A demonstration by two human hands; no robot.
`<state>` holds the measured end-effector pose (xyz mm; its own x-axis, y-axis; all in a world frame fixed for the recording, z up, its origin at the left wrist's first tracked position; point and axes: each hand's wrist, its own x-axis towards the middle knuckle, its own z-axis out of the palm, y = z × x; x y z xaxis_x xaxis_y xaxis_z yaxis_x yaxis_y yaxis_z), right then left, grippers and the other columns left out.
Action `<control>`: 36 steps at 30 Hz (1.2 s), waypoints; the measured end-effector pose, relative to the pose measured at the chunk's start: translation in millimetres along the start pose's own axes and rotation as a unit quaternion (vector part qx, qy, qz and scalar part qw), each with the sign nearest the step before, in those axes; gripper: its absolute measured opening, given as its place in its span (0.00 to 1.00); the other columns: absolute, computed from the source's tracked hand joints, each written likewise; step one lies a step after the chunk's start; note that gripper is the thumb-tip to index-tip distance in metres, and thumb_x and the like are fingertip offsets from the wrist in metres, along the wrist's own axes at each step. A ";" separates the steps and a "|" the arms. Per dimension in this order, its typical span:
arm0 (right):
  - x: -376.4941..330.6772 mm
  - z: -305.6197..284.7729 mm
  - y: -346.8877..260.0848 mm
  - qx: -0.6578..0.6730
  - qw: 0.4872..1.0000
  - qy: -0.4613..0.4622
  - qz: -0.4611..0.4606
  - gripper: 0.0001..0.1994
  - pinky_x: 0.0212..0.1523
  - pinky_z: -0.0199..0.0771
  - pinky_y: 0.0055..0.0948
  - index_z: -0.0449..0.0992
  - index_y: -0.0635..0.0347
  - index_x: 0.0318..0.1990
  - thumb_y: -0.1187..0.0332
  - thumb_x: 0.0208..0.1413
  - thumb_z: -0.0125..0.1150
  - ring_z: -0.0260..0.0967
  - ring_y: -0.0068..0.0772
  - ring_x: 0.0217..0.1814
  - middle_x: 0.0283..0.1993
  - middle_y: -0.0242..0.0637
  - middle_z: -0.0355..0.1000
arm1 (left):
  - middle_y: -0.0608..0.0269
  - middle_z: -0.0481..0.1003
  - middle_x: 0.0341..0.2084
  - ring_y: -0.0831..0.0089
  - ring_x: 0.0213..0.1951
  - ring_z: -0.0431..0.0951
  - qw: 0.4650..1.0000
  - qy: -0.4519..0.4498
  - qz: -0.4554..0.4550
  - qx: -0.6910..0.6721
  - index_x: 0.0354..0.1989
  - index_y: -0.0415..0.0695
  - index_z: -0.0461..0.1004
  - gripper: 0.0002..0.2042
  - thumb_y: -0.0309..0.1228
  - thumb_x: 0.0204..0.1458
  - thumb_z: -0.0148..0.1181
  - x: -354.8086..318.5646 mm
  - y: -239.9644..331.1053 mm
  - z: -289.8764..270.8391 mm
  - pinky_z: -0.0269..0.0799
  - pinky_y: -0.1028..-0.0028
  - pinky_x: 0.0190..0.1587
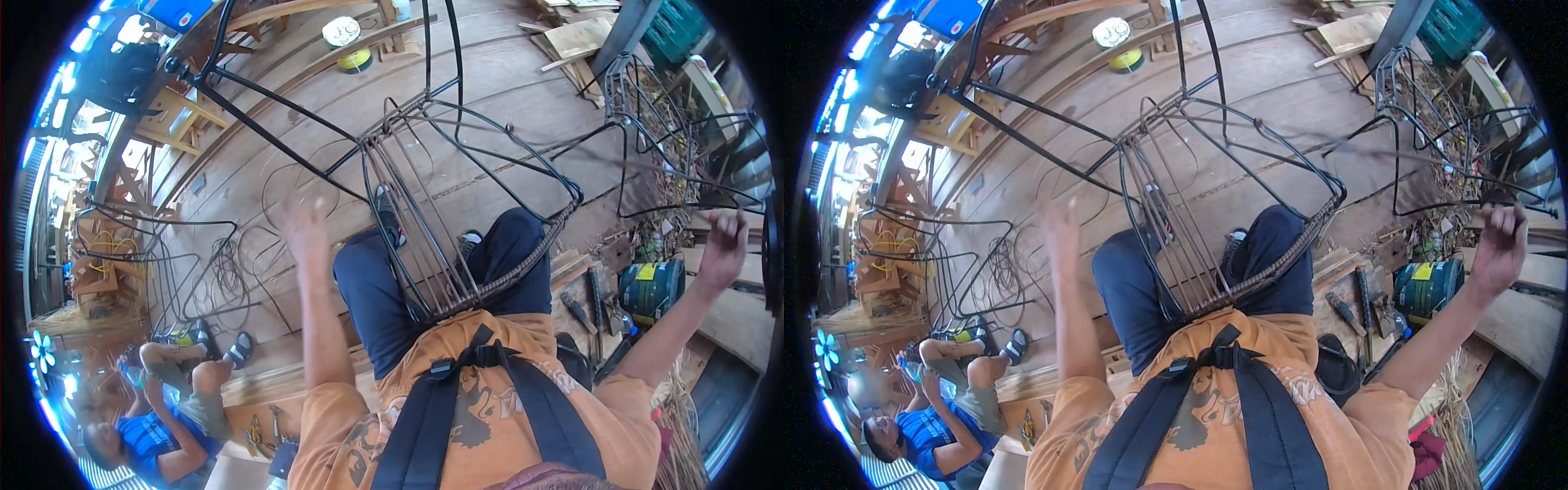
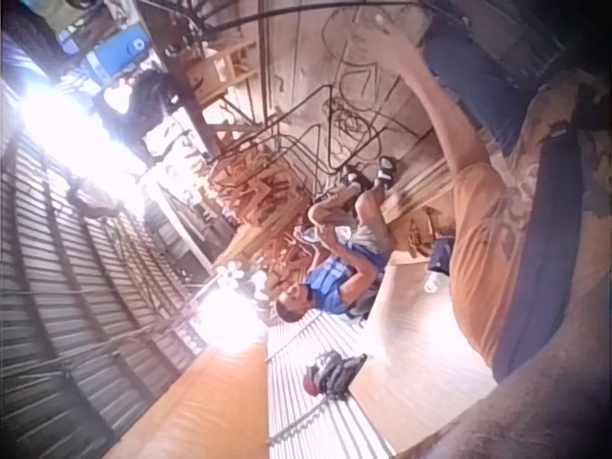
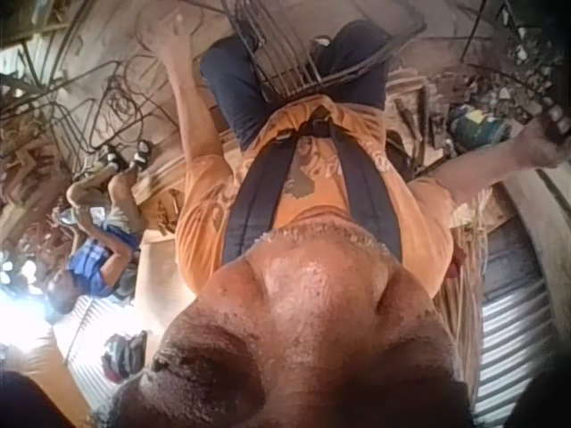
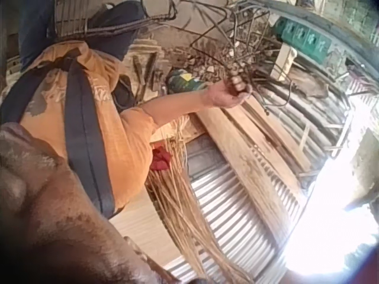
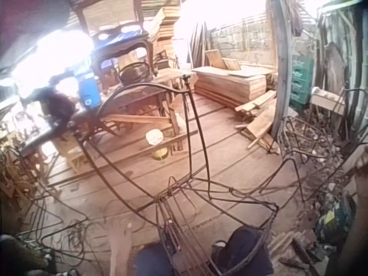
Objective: Weaving material onto a metal chair frame.
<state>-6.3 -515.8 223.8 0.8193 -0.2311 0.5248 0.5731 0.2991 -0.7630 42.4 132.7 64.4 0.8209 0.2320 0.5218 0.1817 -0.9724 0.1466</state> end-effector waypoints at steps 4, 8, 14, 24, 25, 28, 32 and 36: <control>-44.1 13.2 -11.1 0.088 0.994 -0.013 0.068 0.13 0.30 0.60 0.24 0.68 0.62 0.34 0.61 0.60 0.43 0.51 0.19 0.20 0.16 0.23 0.50 | 0.50 0.68 0.46 0.63 0.45 0.69 0.677 -0.402 -0.156 -0.597 0.51 0.38 0.62 0.23 0.44 0.54 0.47 10.6 179.2 -3.4 0.63 0.70 0.49; -79.3 -9.9 -5.7 -0.023 0.971 0.199 0.134 0.14 0.22 0.57 0.22 0.70 0.57 0.30 0.57 0.59 0.45 0.45 0.17 0.14 0.14 0.22 0.45 | 0.58 0.72 0.33 0.66 0.37 0.72 0.400 -0.411 -0.249 -0.780 0.43 0.42 0.65 0.14 0.39 0.54 0.49 8.9 266.0 50.5 0.69 0.66 0.36; -81.7 -33.0 69.5 -0.606 0.772 0.073 0.176 0.16 0.43 0.65 0.24 0.68 0.66 0.45 0.64 0.54 0.51 0.66 0.29 0.39 0.39 0.38 0.70 | 0.64 0.72 0.27 0.69 0.27 0.73 0.378 -0.282 -0.319 -0.822 0.34 0.47 0.66 0.02 0.26 0.52 0.50 14.2 280.2 57.8 0.71 0.69 0.29; -3.8 193.5 278.8 -0.183 0.898 -0.263 0.303 0.21 0.41 0.68 0.32 0.70 0.62 0.45 0.57 0.48 0.56 0.70 0.39 0.40 0.43 0.44 0.72 | 0.73 0.66 0.16 0.83 0.16 0.64 0.449 -0.264 -0.332 -0.786 0.31 0.43 0.71 0.03 0.27 0.50 0.51 11.1 273.5 53.6 0.59 0.82 0.17; -1.5 197.0 286.9 -0.311 0.866 -0.250 0.301 0.18 0.38 0.69 0.32 0.71 0.62 0.42 0.58 0.48 0.56 0.71 0.38 0.36 0.39 0.41 0.72 | 0.73 0.64 0.14 0.83 0.15 0.62 0.508 -0.270 -0.324 -0.751 0.28 0.45 0.70 0.03 0.29 0.48 0.51 10.1 268.7 58.3 0.56 0.82 0.16; -13.4 214.5 288.8 -0.450 0.816 -0.240 0.273 0.08 0.28 0.68 0.27 0.72 0.61 0.36 0.68 0.50 0.54 0.69 0.29 0.30 0.29 0.33 0.71 | 0.73 0.60 0.11 0.84 0.12 0.58 0.585 -0.234 -0.341 -0.697 0.24 0.45 0.69 0.05 0.31 0.47 0.51 2.3 262.7 54.8 0.52 0.81 0.14; -16.1 210.8 287.4 0.048 0.937 0.103 0.330 0.04 0.33 0.67 0.27 0.71 0.59 0.33 0.74 0.50 0.51 0.65 0.27 0.28 0.27 0.33 0.68 | 0.69 0.62 0.13 0.81 0.15 0.60 0.745 -0.139 -0.240 -0.607 0.18 0.42 0.64 0.06 0.26 0.45 0.49 -5.2 246.3 112.1 0.53 0.79 0.15; 58.5 122.8 247.6 0.266 0.934 0.129 0.201 0.04 0.35 0.69 0.31 0.67 0.59 0.24 0.74 0.48 0.54 0.66 0.32 0.25 0.22 0.34 0.67 | 0.65 0.65 0.17 0.77 0.17 0.66 0.479 -0.147 -0.441 -0.745 0.25 0.40 0.65 0.04 0.26 0.47 0.45 -23.4 209.3 129.8 0.57 0.78 0.13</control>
<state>185.9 -341.6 111.9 0.9777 -0.1956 0.0764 0.2051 0.8113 -0.5474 131.5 -79.6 -26.3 0.8608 0.3085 -0.4048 0.1210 0.6486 0.7515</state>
